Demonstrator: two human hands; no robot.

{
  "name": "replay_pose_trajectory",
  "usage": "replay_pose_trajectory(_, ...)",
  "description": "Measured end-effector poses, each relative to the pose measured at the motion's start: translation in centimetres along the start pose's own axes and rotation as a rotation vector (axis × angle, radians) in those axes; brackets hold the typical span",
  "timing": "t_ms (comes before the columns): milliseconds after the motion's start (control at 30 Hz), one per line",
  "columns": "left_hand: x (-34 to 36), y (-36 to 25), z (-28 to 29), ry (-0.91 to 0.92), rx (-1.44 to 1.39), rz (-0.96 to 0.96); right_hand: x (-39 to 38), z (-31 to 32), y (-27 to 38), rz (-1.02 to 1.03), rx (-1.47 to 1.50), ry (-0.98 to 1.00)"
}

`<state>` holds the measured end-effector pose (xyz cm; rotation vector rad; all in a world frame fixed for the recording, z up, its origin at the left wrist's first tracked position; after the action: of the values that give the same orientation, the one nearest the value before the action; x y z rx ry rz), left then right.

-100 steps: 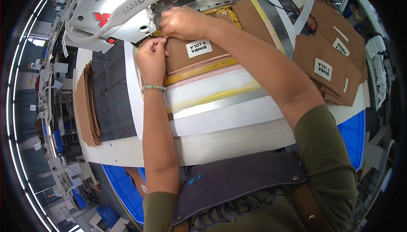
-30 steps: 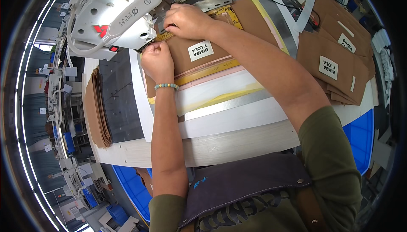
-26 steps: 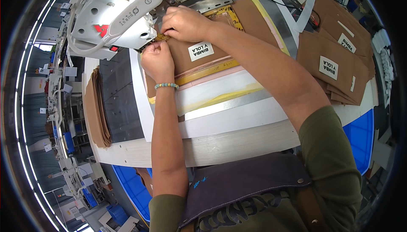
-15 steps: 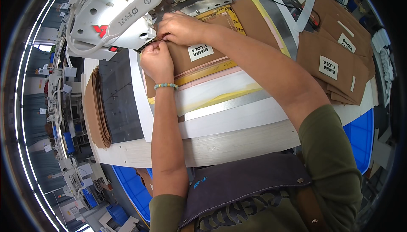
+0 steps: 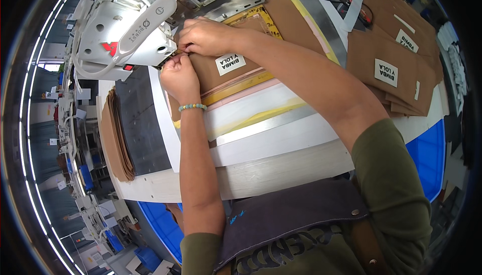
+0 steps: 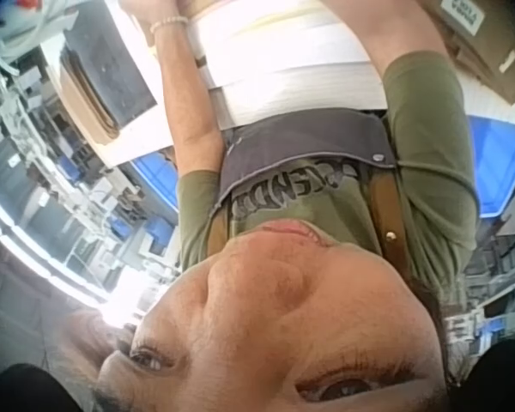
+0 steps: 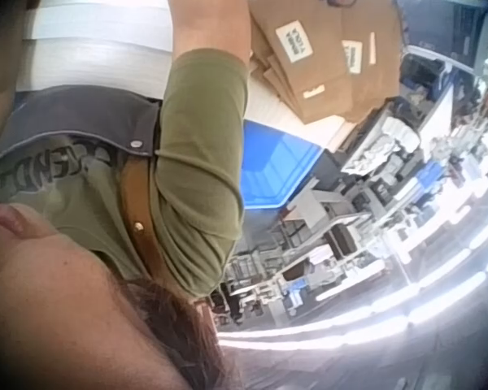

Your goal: Sewing a leather patch onto a larger leather panel using an industrial sewing machine.

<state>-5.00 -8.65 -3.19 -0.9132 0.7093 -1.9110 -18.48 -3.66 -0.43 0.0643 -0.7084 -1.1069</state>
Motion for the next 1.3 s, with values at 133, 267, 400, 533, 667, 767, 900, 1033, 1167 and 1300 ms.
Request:
replay_pose_trajectory(133,0.1,0.1,0.0,0.004,-0.043,0.006,0.1,-0.2,-0.1,-0.008,-0.012,0.015)
replay_pose_trajectory(267,0.1,0.1,-0.1,0.013,-0.040,-0.001,0.2,-0.4,-0.2,-0.029,-0.032,0.028)
replay_pose_trajectory(400,0.1,0.3,0.1,0.009,-0.009,0.039,0.3,-0.4,0.0,-0.050,-0.058,0.021)
replay_pose_trajectory(533,0.1,0.2,0.2,-0.013,0.017,0.031,0.3,-0.3,-0.2,-0.086,-0.089,0.008)
replay_pose_trajectory(667,0.1,0.6,0.1,0.005,0.035,0.057,0.3,-0.3,-0.3,-0.101,-0.108,0.025)
replay_pose_trajectory(767,0.3,0.5,0.2,-0.006,0.053,0.037,0.2,-0.1,-0.3,-0.095,-0.095,0.002)
replay_pose_trajectory(900,0.4,0.5,0.1,-0.011,0.068,0.032,0.1,0.0,-0.4,-0.082,-0.049,-0.005)
replay_pose_trajectory(1033,0.4,0.7,0.1,-0.013,0.043,0.052,0.0,0.1,-0.3,-0.052,-0.019,-0.007)
replay_pose_trajectory(1167,0.5,0.3,0.0,-0.012,0.047,0.043,0.1,0.0,-0.2,-0.033,-0.010,-0.010)
replay_pose_trajectory(1300,0.1,-0.4,0.0,0.008,-0.040,0.036,0.1,-0.1,-0.2,-0.035,-0.002,-0.001)
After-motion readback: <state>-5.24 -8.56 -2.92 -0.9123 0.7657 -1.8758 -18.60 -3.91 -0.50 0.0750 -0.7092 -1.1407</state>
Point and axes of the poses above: each hand's wrist, its own x-axis towards the middle knuckle, its own z-axis out of the back of the hand, y = z × x, the point moved 9 cm from there along x, towards the middle knuckle, and after that the axes turned 11 degrees about y, right-handed, at the moved point
